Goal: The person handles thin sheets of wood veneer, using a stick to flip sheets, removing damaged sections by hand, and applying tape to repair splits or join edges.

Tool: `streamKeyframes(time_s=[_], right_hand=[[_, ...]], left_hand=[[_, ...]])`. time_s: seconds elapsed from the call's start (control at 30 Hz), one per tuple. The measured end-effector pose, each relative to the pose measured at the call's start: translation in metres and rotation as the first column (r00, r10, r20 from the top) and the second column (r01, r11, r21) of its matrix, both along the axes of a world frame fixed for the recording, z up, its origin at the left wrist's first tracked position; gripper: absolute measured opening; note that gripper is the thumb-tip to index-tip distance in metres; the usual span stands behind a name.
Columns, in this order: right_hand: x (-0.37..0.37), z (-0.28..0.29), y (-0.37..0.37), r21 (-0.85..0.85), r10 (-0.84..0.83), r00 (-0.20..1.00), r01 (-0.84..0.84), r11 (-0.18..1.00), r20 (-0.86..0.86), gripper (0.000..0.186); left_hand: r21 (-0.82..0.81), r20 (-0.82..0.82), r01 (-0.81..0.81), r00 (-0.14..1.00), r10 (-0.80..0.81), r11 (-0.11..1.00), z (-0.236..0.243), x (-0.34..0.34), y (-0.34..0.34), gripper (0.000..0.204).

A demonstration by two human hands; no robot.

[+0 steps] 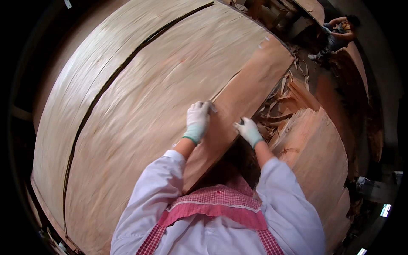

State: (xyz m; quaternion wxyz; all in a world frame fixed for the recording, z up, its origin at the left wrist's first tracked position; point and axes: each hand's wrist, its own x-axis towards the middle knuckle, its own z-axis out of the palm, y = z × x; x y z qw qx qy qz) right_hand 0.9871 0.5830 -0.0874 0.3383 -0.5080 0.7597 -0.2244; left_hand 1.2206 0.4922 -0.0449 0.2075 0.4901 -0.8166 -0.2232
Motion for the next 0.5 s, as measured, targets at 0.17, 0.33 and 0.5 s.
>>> streamKeyframes(time_s=[0.17,0.33,0.5], right_hand=[[-0.038,0.06,0.032,0.515,-0.599,0.68,0.363,0.776,0.423,0.026],[-0.076,0.019,0.009,0.417,-0.504,0.446,0.283,0.864,0.74,0.014],[-0.056,0.025,-0.017,0.555,-0.541,0.187,-0.024,0.832,0.82,0.011]], left_hand=[[-0.104,-0.078,-0.092,0.993,0.084,0.99,0.007,0.038,0.042,0.047],[-0.086,0.069,-0.082,0.994,0.088,0.993,0.012,-0.011,0.121,0.047],[-0.026,0.195,-0.251,0.948,0.251,0.968,0.013,-0.076,0.148,0.061]])
